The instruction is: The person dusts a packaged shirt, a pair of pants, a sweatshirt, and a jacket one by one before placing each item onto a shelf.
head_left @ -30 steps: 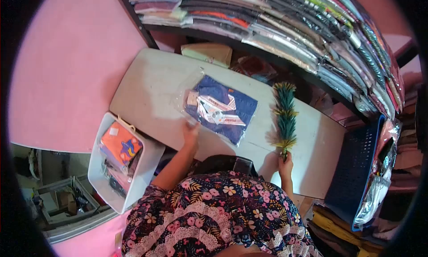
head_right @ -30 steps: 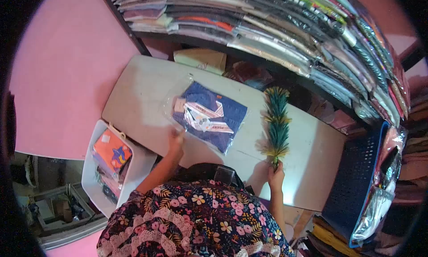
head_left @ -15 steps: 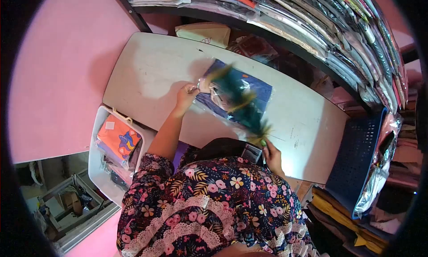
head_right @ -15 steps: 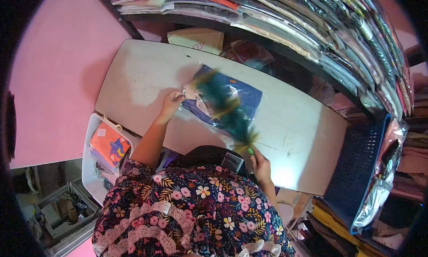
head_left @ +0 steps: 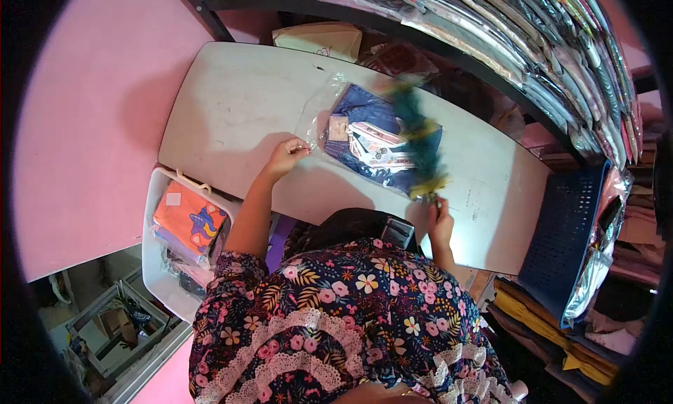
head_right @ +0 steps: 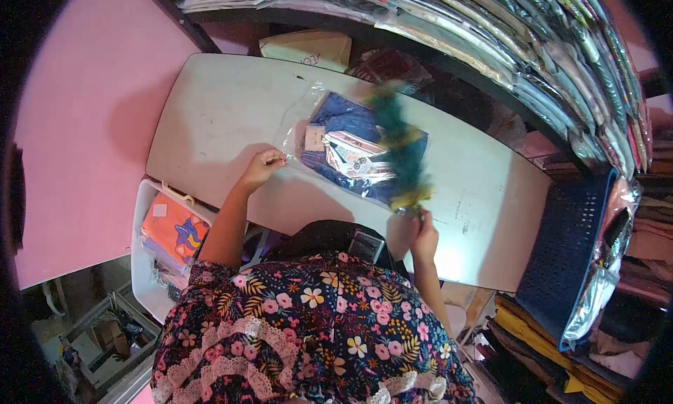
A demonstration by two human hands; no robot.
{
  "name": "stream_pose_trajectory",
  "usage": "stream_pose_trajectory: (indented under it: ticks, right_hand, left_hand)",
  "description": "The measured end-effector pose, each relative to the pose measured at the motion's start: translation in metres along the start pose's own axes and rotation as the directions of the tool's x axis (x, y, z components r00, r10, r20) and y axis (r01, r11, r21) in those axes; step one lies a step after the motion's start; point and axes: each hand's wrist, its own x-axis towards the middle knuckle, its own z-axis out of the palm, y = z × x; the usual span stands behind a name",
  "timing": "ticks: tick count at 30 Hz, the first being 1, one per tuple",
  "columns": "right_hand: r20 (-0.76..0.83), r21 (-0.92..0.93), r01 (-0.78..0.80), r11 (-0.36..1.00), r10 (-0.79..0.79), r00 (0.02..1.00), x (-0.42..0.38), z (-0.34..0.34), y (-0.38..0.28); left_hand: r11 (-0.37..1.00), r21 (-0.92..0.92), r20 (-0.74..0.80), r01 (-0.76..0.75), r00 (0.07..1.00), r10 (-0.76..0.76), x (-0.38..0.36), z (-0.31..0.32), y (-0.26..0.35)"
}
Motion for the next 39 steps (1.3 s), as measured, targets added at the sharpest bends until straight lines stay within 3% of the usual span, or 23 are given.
stream_pose_trajectory:
  ticks: [1,3,6,8,9,10,11,13,16,18,19,21,22,25,27,29,30,32,33,35,36,37,39]
  right_hand:
    - [-0.119,0.011,0.033,0.999,-0.032,0.992,0.006,0.002,-0.003]
    - [-0.089,0.082,0.018,0.996,-0.011,0.996,0.016,0.000,-0.014]
    - [0.115,0.096,0.160,0.982,-0.171,0.979,0.014,0.005,-0.027]
    - [0.273,0.030,0.425,0.905,-0.416,0.868,0.005,0.004,-0.050]
    - [0.372,-0.002,0.529,0.848,-0.491,0.788,0.003,0.003,-0.060]
    - [0.373,-0.001,0.529,0.848,-0.491,0.787,0.005,0.002,-0.062]
    - [0.401,-0.003,0.538,0.843,-0.492,0.773,0.009,-0.002,-0.062]
    - [0.426,-0.002,0.547,0.837,-0.494,0.758,0.016,-0.005,-0.065]
    - [0.177,0.152,0.279,0.948,-0.304,0.936,0.026,-0.008,-0.069]
    - [0.182,0.063,0.376,0.925,-0.381,0.906,0.033,-0.014,-0.070]
    - [0.194,-0.024,0.468,0.883,-0.456,0.869,0.036,-0.018,-0.071]
    - [0.237,-0.121,0.498,0.859,-0.462,0.855,0.044,-0.023,-0.072]
    - [0.184,-0.190,0.408,0.893,-0.375,0.908,0.048,-0.022,-0.071]
    - [0.068,-0.275,0.195,0.941,-0.183,0.981,0.058,-0.023,-0.073]
    - [0.018,-0.096,0.245,0.965,-0.245,0.969,0.059,-0.022,-0.075]
    - [0.080,-0.052,0.448,0.893,-0.443,0.893,0.044,-0.015,-0.067]
    - [0.163,-0.130,0.457,0.880,-0.436,0.885,0.035,-0.019,-0.074]
    - [0.213,-0.206,0.436,0.876,-0.395,0.894,0.022,-0.019,-0.073]
    - [0.208,-0.208,0.427,0.880,-0.387,0.898,0.023,-0.012,-0.059]
    - [-0.040,-0.209,0.140,0.968,-0.151,0.988,0.027,-0.003,-0.030]
    - [-0.080,-0.232,0.010,0.973,-0.029,0.996,0.028,-0.008,-0.030]
    - [-0.190,-0.126,0.031,0.992,-0.055,0.980,0.027,-0.007,-0.029]
    - [-0.146,0.035,-0.003,0.999,0.008,0.989,0.017,-0.011,-0.029]
  left_hand:
    - [1.000,-0.014,-0.003,-0.026,1.000,0.026,0.000,-0.001,-0.003]
    - [0.998,-0.002,-0.105,-0.064,0.992,0.064,0.000,-0.001,-0.007]
    - [0.990,-0.016,-0.317,-0.139,0.940,0.127,0.001,-0.004,-0.012]
    - [0.983,-0.042,-0.433,-0.179,0.890,0.144,0.002,-0.009,-0.016]
    - [0.966,0.036,-0.553,-0.255,0.800,0.231,0.001,-0.011,-0.013]
    - [0.941,0.124,-0.653,-0.316,0.688,0.317,0.000,-0.014,-0.010]
    - [0.941,0.121,-0.654,-0.315,0.688,0.315,0.000,-0.009,-0.007]
    - [0.907,0.347,-0.725,-0.241,0.545,0.422,-0.014,0.004,0.037]
    - [0.688,0.613,-0.346,-0.387,0.652,0.675,-0.016,0.025,0.056]
    - [0.627,0.684,-0.085,-0.373,0.812,0.577,-0.011,0.048,0.055]
    - [0.625,0.682,-0.080,-0.379,0.811,0.579,-0.007,0.056,0.048]
    - [0.400,0.894,0.082,-0.200,0.952,0.293,0.001,0.070,0.029]
    - [0.391,0.879,0.073,-0.272,0.888,0.454,0.000,0.066,0.022]
    - [0.408,0.868,0.067,-0.283,0.881,0.468,0.000,0.066,0.017]
    - [0.407,0.863,0.078,-0.298,0.876,0.476,0.001,0.065,0.017]
    - [0.406,0.867,0.072,-0.290,0.878,0.473,0.001,0.064,0.016]
    - [0.402,0.866,0.083,-0.299,0.877,0.474,0.002,0.063,0.017]
    - [0.382,0.914,0.111,-0.135,0.990,0.083,0.004,0.062,0.018]
    - [0.380,0.914,0.122,-0.144,0.989,0.082,0.004,0.063,0.018]
    - [0.434,0.856,0.055,-0.281,0.885,0.463,0.001,0.065,0.019]
    - [0.446,0.852,0.054,-0.273,0.894,0.445,0.000,0.065,0.019]
    - [0.444,0.852,0.058,-0.277,0.893,0.446,0.000,0.065,0.020]
    - [0.439,0.857,0.054,-0.269,0.896,0.441,0.000,0.065,0.021]
